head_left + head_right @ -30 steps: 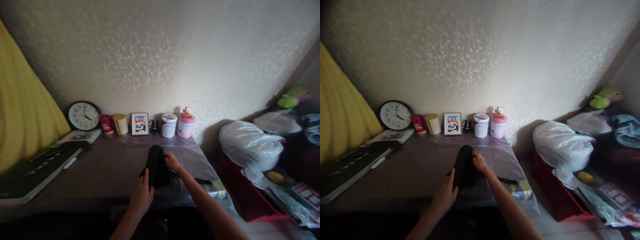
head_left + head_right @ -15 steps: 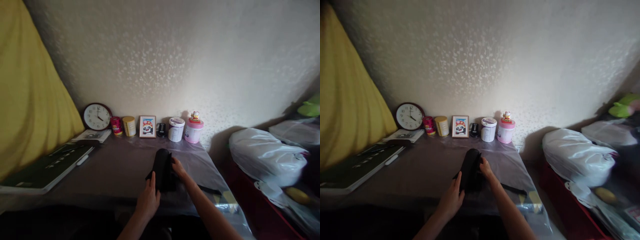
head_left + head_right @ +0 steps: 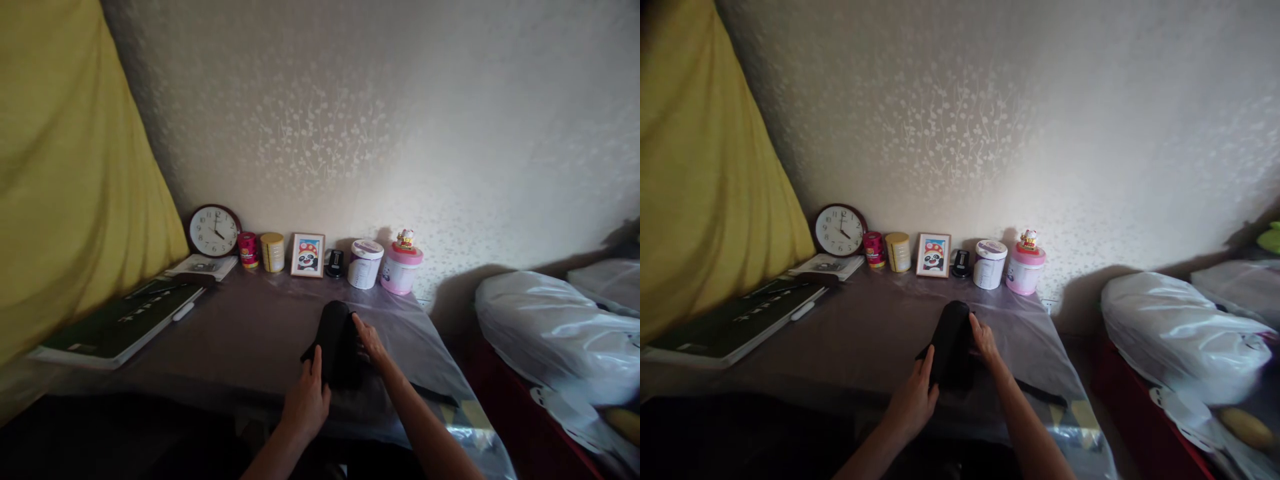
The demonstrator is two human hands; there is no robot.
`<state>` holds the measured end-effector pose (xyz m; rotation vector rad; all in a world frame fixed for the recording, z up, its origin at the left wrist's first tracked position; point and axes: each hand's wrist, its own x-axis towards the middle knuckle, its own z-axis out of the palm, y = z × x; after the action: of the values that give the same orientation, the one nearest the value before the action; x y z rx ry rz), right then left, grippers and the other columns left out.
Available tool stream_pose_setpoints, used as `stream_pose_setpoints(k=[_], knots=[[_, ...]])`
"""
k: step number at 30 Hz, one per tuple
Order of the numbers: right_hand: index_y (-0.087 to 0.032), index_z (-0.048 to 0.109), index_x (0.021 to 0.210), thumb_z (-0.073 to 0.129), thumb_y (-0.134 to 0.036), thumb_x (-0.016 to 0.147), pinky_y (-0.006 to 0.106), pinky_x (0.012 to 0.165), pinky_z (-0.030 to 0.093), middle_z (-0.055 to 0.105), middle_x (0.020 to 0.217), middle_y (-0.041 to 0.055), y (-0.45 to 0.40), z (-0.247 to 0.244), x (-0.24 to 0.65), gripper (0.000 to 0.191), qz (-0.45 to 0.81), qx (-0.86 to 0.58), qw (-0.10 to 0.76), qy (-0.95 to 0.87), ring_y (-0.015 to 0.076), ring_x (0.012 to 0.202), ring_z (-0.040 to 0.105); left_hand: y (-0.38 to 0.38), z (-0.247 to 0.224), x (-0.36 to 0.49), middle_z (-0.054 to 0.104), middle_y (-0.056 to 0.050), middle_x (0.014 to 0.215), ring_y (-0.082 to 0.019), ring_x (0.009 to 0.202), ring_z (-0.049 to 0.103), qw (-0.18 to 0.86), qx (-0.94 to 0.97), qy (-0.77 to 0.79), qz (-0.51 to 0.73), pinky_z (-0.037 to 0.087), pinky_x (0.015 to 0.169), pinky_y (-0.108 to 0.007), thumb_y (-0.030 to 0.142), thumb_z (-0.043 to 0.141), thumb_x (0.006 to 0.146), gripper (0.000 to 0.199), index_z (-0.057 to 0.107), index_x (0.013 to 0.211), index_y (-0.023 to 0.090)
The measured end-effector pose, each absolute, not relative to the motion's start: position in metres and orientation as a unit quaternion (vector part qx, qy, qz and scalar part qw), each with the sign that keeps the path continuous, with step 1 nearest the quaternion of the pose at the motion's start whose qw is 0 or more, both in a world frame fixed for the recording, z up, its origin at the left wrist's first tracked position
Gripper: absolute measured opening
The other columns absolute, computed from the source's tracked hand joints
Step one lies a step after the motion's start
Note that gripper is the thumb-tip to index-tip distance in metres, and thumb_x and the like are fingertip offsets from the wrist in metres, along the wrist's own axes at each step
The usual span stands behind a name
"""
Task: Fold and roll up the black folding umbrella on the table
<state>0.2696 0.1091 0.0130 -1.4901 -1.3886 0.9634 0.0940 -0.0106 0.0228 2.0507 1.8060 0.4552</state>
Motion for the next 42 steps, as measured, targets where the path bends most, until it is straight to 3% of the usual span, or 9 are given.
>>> stream_pose_setpoints(k=[5,10,15,18,21,24,29,35,42], knots=[[-0.017,0.057,0.060,0.051,-0.038,0.070,0.023,0.049,0.038,0.050,0.054,-0.0023,0.118,0.016,0.262,0.023,0.324,-0.615,0.427,-0.578,0.0121,0.052,0.047,-0.011,0.023,0.094,0.047,-0.016,0.125,-0.020,0.089,0.060,0.184,0.728,0.643,0.153,0.044,0.074,-0.029,0.019,0.033,0.083,0.067,0.003,0.143,0.013],[-0.018,0.052,0.058,0.052,-0.034,0.068,0.024,0.056,0.038,0.048,0.055,-0.0032,0.123,0.015,0.255,0.019,0.301,-0.607,0.451,-0.581,0.0125,0.058,0.046,-0.011,0.023,0.095,0.045,-0.017,0.127,-0.021,0.090,0.060,0.176,0.729,0.645,0.146,0.044,0.073,-0.030,0.017,0.034,0.082,0.068,0.003,0.143,0.013],[-0.018,0.054,0.068,0.046,-0.040,0.076,0.023,0.053,0.043,0.052,0.058,-0.0012,0.118,0.012,0.249,0.026,0.320,-0.601,0.459,-0.572,0.0130,0.056,0.051,-0.011,0.024,0.096,0.046,-0.016,0.126,-0.020,0.091,0.060,0.171,0.730,0.646,0.146,0.044,0.074,-0.029,0.015,0.035,0.082,0.067,0.005,0.143,0.012],[-0.017,0.055,0.075,0.039,-0.045,0.083,0.023,0.048,0.047,0.056,0.060,0.0004,0.116,0.011,0.247,0.033,0.403,-0.585,0.463,-0.530,0.0118,0.050,0.056,-0.010,0.022,0.097,0.044,-0.017,0.129,-0.020,0.089,0.061,0.165,0.725,0.654,0.139,0.045,0.074,-0.029,0.017,0.037,0.083,0.067,0.006,0.143,0.013],[-0.017,0.057,0.089,0.047,-0.038,0.081,0.021,0.043,0.048,0.056,0.058,-0.0021,0.116,0.009,0.246,0.025,0.458,-0.584,0.468,-0.480,0.0094,0.043,0.055,-0.010,0.021,0.098,0.045,-0.016,0.128,-0.019,0.088,0.062,0.154,0.723,0.659,0.139,0.045,0.073,-0.027,0.016,0.039,0.083,0.068,0.007,0.143,0.015],[-0.018,0.058,0.098,0.051,-0.025,0.077,0.021,0.043,0.048,0.056,0.059,-0.0043,0.118,0.005,0.248,0.023,0.430,-0.600,0.472,-0.481,0.0090,0.044,0.054,-0.010,0.020,0.097,0.048,-0.016,0.125,-0.019,0.087,0.061,0.154,0.725,0.655,0.149,0.045,0.072,-0.027,0.015,0.039,0.083,0.068,0.007,0.143,0.014],[-0.017,0.061,0.094,0.047,-0.017,0.073,0.027,0.059,0.053,0.065,0.083,0.0029,0.119,-0.001,0.253,0.025,0.369,-0.621,0.483,-0.495,0.0154,0.071,0.063,-0.010,0.020,0.097,0.048,-0.016,0.123,-0.019,0.086,0.062,0.153,0.726,0.652,0.153,0.045,0.071,-0.028,0.015,0.038,0.083,0.067,0.008,0.143,0.014],[-0.011,0.060,0.100,0.047,-0.024,0.076,0.031,0.085,0.047,0.067,0.098,0.0113,0.119,-0.002,0.243,0.031,0.308,-0.651,0.485,-0.497,0.0205,0.093,0.062,-0.012,0.025,0.100,0.049,-0.017,0.124,-0.021,0.087,0.063,0.138,0.728,0.657,0.140,0.048,0.071,-0.029,0.012,0.041,0.083,0.067,0.010,0.142,0.012],[-0.007,0.053,0.117,0.038,-0.032,0.082,0.033,0.094,0.040,0.059,0.120,0.0180,0.120,-0.002,0.223,0.045,0.249,-0.686,0.470,-0.496,0.0245,0.112,0.054,-0.015,0.028,0.109,0.049,-0.018,0.127,-0.019,0.080,0.066,0.065,0.748,0.652,0.106,0.051,0.067,-0.026,0.004,0.046,0.077,0.071,0.019,0.141,0.017]])
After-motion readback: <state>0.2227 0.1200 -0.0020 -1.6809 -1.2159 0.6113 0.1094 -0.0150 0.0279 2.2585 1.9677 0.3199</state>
